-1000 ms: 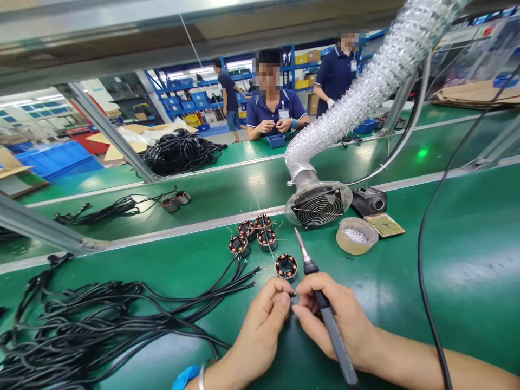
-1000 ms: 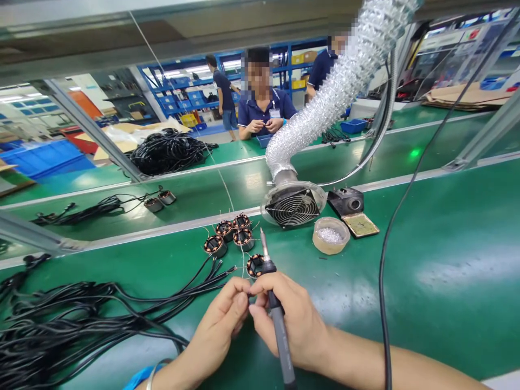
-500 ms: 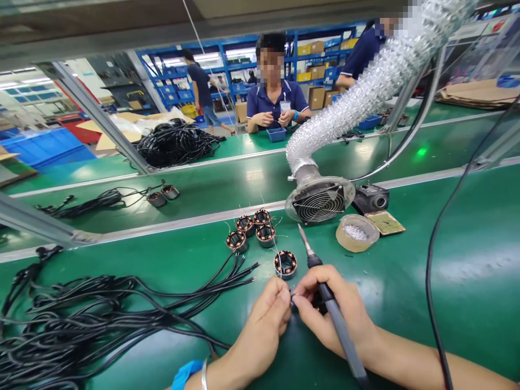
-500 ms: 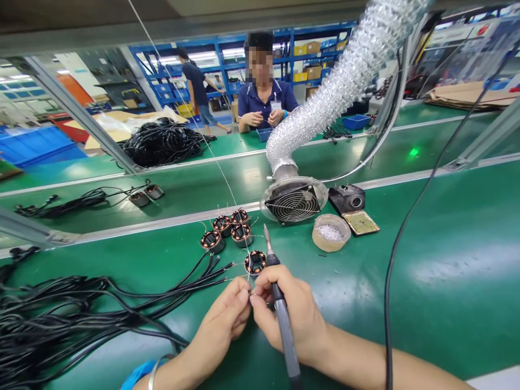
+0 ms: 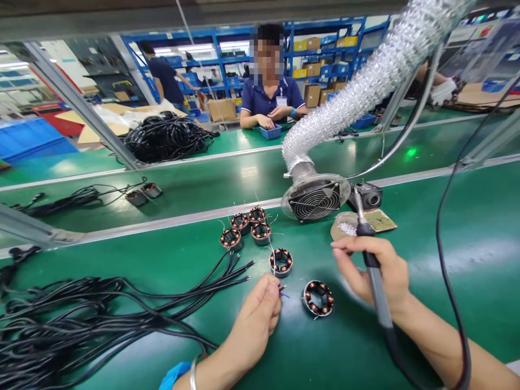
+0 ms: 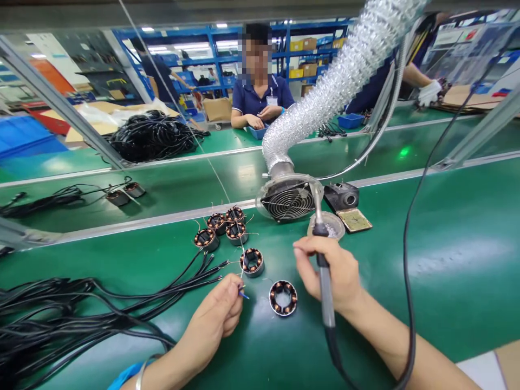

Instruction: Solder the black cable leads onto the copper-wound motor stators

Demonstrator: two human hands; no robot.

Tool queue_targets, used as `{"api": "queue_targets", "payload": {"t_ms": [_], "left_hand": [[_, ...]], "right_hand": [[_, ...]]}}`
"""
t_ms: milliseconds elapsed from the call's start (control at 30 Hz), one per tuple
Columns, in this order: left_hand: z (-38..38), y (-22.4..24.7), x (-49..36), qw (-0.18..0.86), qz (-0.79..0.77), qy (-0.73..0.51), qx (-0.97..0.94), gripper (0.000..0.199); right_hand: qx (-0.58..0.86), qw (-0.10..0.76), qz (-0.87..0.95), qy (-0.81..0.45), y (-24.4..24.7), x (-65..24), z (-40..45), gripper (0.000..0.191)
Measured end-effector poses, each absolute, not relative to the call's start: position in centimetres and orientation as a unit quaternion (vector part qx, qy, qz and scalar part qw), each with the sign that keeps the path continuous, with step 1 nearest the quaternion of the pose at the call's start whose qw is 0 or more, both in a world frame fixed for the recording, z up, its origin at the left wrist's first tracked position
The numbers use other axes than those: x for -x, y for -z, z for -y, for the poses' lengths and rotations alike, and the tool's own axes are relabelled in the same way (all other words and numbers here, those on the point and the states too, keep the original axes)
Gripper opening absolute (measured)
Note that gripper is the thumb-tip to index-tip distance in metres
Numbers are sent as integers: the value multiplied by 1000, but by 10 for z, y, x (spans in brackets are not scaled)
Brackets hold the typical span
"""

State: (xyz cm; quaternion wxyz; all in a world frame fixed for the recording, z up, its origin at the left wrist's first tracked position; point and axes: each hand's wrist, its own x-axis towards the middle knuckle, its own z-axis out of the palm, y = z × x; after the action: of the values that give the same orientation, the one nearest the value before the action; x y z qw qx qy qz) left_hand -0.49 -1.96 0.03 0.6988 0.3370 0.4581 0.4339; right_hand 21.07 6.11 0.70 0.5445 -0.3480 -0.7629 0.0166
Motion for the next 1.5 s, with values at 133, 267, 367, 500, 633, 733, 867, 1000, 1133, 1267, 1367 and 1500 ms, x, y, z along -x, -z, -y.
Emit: {"api": "queue_targets", "payload": {"t_ms": [133,267,367,500,633,733,867,1000,1133,1267,1367,1500], "left_hand": [[17,0,6,691,-468,-444,-327,57],[16,1,5,691,-466,-442,-331,56],[17,1,5,697,-459,-437,-337,55],[18,2,4,694,-457,-453,-322,55],[17,3,4,696,-446,-470,-309,55],[17,3,2,700,-440,-472,-305,54],[22,3,-1,705,-435,-469,-306,51],[27,3,-3,712,-423,-469,-307,49],[26,3,-3,715,-411,-476,-306,48],[25,2,-3,711,-409,-482,-307,48],[25,2,-3,712,-413,-476,-309,48],[25,1,-3,709,-418,-471,-318,47]], "right_hand": [[356,433,826,59,7,-252,-80,15],[323,311,891,75,19,-266,-80,20],[324,244,909,92,24,-261,-77,28],[322,212,918,94,24,-254,-77,28],[321,232,916,67,14,-253,-76,28],[338,291,895,13,0,-241,-65,20],[340,439,816,-164,-13,-200,-37,21],[216,553,729,-339,-10,-165,-21,30],[173,573,753,-274,-4,-158,-21,38],[188,565,774,-214,-1,-162,-23,44],[195,558,781,-202,0,-163,-23,43],[192,558,782,-203,1,-164,-23,44]]}}
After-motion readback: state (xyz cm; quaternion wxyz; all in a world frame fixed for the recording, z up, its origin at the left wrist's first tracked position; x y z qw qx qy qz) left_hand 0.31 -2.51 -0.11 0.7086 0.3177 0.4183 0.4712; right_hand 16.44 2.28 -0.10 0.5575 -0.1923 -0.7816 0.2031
